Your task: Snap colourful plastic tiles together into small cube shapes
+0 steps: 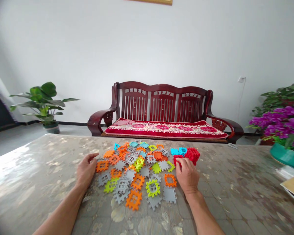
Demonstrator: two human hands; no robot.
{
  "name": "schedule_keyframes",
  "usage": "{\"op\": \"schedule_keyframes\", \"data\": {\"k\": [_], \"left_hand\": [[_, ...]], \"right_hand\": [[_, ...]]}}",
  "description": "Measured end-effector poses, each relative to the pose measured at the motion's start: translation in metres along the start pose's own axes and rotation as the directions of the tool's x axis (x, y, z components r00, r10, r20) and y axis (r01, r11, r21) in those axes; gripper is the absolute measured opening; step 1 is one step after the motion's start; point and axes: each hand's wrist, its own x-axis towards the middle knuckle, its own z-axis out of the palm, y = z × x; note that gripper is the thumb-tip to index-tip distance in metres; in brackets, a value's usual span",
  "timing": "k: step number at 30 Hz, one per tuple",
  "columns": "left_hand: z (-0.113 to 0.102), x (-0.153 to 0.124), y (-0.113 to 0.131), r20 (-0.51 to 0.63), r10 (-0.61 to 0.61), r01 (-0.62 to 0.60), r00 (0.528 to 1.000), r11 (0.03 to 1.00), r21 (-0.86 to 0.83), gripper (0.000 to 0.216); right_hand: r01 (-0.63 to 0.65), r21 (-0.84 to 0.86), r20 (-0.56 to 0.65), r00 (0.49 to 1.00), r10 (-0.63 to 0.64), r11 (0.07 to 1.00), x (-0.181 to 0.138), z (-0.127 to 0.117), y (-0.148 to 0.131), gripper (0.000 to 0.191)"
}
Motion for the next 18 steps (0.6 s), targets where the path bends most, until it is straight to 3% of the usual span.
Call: {"op": "schedule_keyframes", "data": {"k": [9,18], "left_hand": [[0.008,-0.001,-0.001,0.122,0.104,-0.112,0.987,0.992,0.057,0.029],[0.014,-0.002,0.000,0.235,0.211,-0.223,0.949,0.975,0.023,0.025]], "right_hand": [[0.061,0.206,0.219,0.970,-0.107,0.977,-0.007,0.011,-0.033,0.021],[0.049,0.271,0.212,0.971,-0.109,0.961,-0.008,0.018,-0.029,0.024]]}}
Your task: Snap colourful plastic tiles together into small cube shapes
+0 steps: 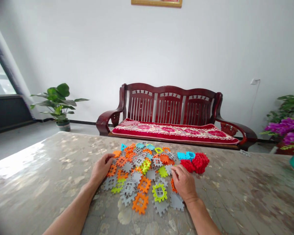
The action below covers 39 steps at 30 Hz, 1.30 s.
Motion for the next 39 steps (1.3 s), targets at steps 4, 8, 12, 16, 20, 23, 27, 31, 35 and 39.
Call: {"op": "schedule_keyframes", "data": {"k": [4,8,12,16,20,23,27,31,35,39], "left_hand": [[0.002,0.002,-0.001,0.002,0.026,-0.025,1.000,0.999,-0.033,0.023],[0.002,0.002,-0.001,-0.024,-0.013,0.014,1.000,1.000,0.020,0.026],[0.001,0.000,0.000,-0.044,0.005,0.000,0.999,0.993,0.120,0.031],[0.002,-0.001,0.000,-0.041,0.023,-0.018,0.999,0.992,0.128,0.033],[0.001,0.000,0.002,-0.033,-0.022,0.026,0.999,0.995,0.100,0.035],[-0.001,0.005,0.009,-0.034,-0.029,0.034,0.999,0.991,0.130,0.036],[0.001,0.021,0.028,0.008,0.052,-0.052,0.999,0.975,0.215,0.037],[0.017,0.037,0.052,0.164,0.193,-0.233,0.967,0.931,0.280,0.039],[0.041,0.051,0.070,0.346,0.263,-0.371,0.900,0.881,0.294,0.048],[0.057,0.059,0.079,0.490,0.242,-0.431,0.838,0.843,0.322,0.053]], "right_hand": [[0.016,0.028,-0.021,1.000,-0.016,0.999,0.000,0.001,0.002,0.023],[0.018,0.036,-0.039,0.999,-0.016,0.999,0.000,-0.001,0.002,0.023],[0.008,0.047,-0.039,0.999,-0.006,0.999,0.001,-0.001,0.001,0.026],[0.002,0.055,-0.035,0.999,0.000,0.998,0.001,0.000,0.001,0.027],[0.023,0.035,-0.058,0.998,-0.021,0.999,0.000,0.001,0.004,0.024],[0.037,0.010,-0.068,0.997,-0.036,0.999,0.001,0.000,0.004,0.023],[0.036,-0.015,-0.059,0.998,-0.037,0.999,0.003,-0.001,0.003,0.023],[0.048,-0.016,-0.025,0.999,-0.049,0.999,0.004,0.000,0.003,0.026],[0.088,-0.022,-0.002,0.996,-0.088,0.996,0.003,0.004,0.005,0.035],[0.118,-0.033,0.038,0.992,-0.117,0.993,0.002,0.008,0.007,0.040]]}}
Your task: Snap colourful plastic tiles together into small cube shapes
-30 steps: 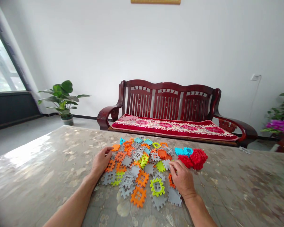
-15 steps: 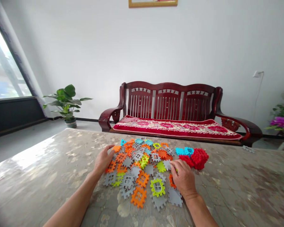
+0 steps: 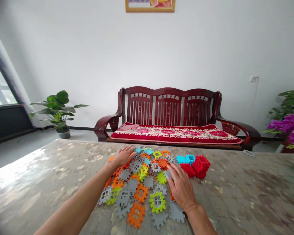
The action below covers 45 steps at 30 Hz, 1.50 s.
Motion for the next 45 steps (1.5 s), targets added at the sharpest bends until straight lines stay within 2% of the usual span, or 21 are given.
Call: {"op": "schedule_keyframes", "data": {"k": [3,8,12,17,20,22,25,30,37,45], "left_hand": [[0.005,0.000,0.001,0.054,0.035,-0.036,0.998,0.999,0.006,0.053],[0.011,-0.018,0.000,0.006,0.128,-0.128,0.992,0.992,0.021,0.049],[0.003,-0.029,-0.004,-0.019,0.203,-0.203,0.979,0.979,-0.012,0.043],[-0.016,-0.019,-0.023,-0.055,-0.057,0.059,0.997,0.998,0.029,0.041],[-0.020,-0.006,-0.040,-0.104,-0.122,0.129,0.987,0.990,0.063,0.036],[-0.019,0.001,-0.051,-0.098,-0.118,0.127,0.988,0.988,0.090,0.042],[-0.016,0.007,-0.064,-0.032,-0.088,0.091,0.996,0.988,0.125,0.049],[-0.019,0.008,-0.073,0.046,-0.069,0.061,0.997,0.984,0.165,0.040],[-0.025,0.004,-0.075,0.017,-0.133,0.126,0.991,0.969,0.215,0.021],[-0.021,0.000,-0.079,-0.031,-0.217,0.219,0.976,0.959,0.182,0.027]], "right_hand": [[-0.010,0.011,0.032,0.999,0.009,1.000,-0.001,0.001,0.001,0.040],[-0.034,0.072,0.081,0.996,0.028,0.997,0.000,-0.001,-0.001,0.035],[-0.045,0.124,0.075,0.997,0.036,0.991,0.000,-0.003,-0.003,0.032],[-0.057,0.167,0.035,0.998,0.052,0.984,0.001,-0.004,-0.004,0.031],[-0.051,0.181,0.001,0.999,0.052,0.982,0.001,-0.005,-0.005,0.030],[-0.044,0.192,-0.020,0.999,0.049,0.980,0.002,-0.006,-0.005,0.029],[-0.040,0.209,-0.037,0.998,0.048,0.977,0.002,-0.007,-0.007,0.028],[-0.056,0.215,-0.030,0.998,0.064,0.975,0.002,-0.006,-0.007,0.029],[-0.073,0.218,-0.007,0.997,0.077,0.973,0.001,-0.004,-0.007,0.031],[-0.080,0.219,-0.018,0.996,0.086,0.972,0.000,-0.004,-0.005,0.029]]}}
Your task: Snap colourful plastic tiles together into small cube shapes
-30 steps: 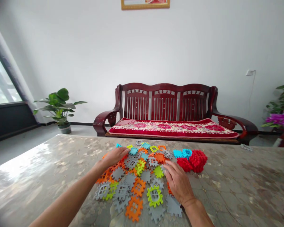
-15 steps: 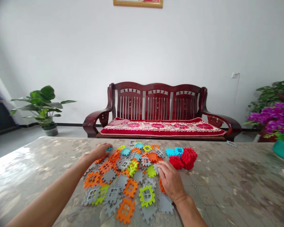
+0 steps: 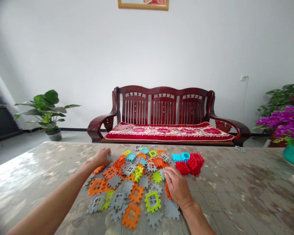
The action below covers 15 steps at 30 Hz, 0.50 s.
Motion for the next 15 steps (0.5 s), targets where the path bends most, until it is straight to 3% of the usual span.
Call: {"op": "schedule_keyframes", "data": {"k": [8,11,15], "left_hand": [[0.004,-0.010,-0.016,-0.074,-0.189,0.177,0.979,0.974,-0.144,0.050],[0.006,-0.014,-0.022,-0.115,-0.256,0.226,0.960,0.948,-0.224,0.041],[0.006,-0.021,-0.022,-0.164,-0.232,0.164,0.959,0.923,-0.350,0.023]], "right_hand": [[0.002,-0.002,-0.024,1.000,-0.002,1.000,-0.002,0.002,0.002,0.026],[-0.003,0.003,-0.017,1.000,0.004,1.000,-0.002,0.002,0.002,0.026],[-0.011,0.009,-0.016,1.000,0.011,1.000,-0.001,0.000,0.001,0.027]]}}
